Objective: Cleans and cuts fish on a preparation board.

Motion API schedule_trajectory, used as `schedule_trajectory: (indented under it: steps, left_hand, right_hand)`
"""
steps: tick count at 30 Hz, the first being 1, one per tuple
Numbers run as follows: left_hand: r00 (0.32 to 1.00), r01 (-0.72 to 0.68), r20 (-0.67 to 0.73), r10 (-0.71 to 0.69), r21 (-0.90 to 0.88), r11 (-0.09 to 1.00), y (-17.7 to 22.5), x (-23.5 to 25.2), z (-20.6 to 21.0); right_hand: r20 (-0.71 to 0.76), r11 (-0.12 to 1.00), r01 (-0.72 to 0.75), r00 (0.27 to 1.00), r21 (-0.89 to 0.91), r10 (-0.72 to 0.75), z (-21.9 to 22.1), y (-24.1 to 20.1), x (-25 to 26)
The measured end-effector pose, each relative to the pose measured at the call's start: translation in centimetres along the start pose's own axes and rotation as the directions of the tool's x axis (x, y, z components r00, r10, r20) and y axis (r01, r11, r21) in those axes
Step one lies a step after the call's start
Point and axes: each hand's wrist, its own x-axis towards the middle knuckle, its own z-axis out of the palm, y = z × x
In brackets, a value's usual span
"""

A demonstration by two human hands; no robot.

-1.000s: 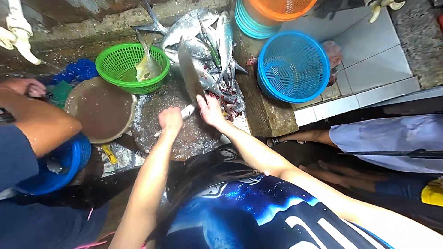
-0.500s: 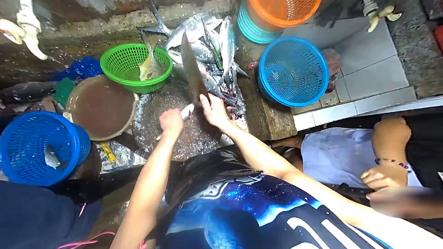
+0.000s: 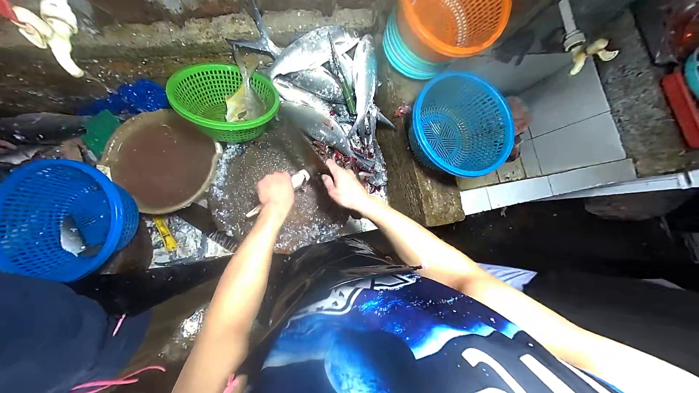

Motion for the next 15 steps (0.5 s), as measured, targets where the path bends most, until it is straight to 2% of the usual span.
schedule_trajectory:
  steps: [3,5,7,12,15]
  left_hand:
    - [0.999,-0.026,0.040,0.026,0.004,1.000,-0.2,0.8,-0.9]
    - [0.998,-0.036,0.058,0.034,0.033,0.999,-0.3,1.7,-1.4]
    - [0.997,-0.060,0.061,0.057,0.061,0.996,-0.4,2.2,-1.6]
    - [0.990,-0.129,0.079,0.121,0.113,0.985,0.2,2.7,-2.5]
    - [0.988,-0.131,0.093,0.120,0.127,0.983,0.7,3.0,-2.9]
  right_hand:
    - [0.051,0.969,0.010,0.999,-0.245,0.003,-4.5,0.3,-1.0]
    - [0.176,0.870,0.101,0.984,-0.483,-0.017,-7.2,0.8,-1.9]
    - [0.294,0.745,0.205,0.956,-0.634,-0.012,-8.5,1.2,-2.9]
    - [0.383,0.564,0.309,0.924,-0.766,0.013,-10.2,-0.2,-3.6]
    - [0.366,0.444,0.388,0.920,-0.808,-0.138,-10.6,-2.5,-4.5]
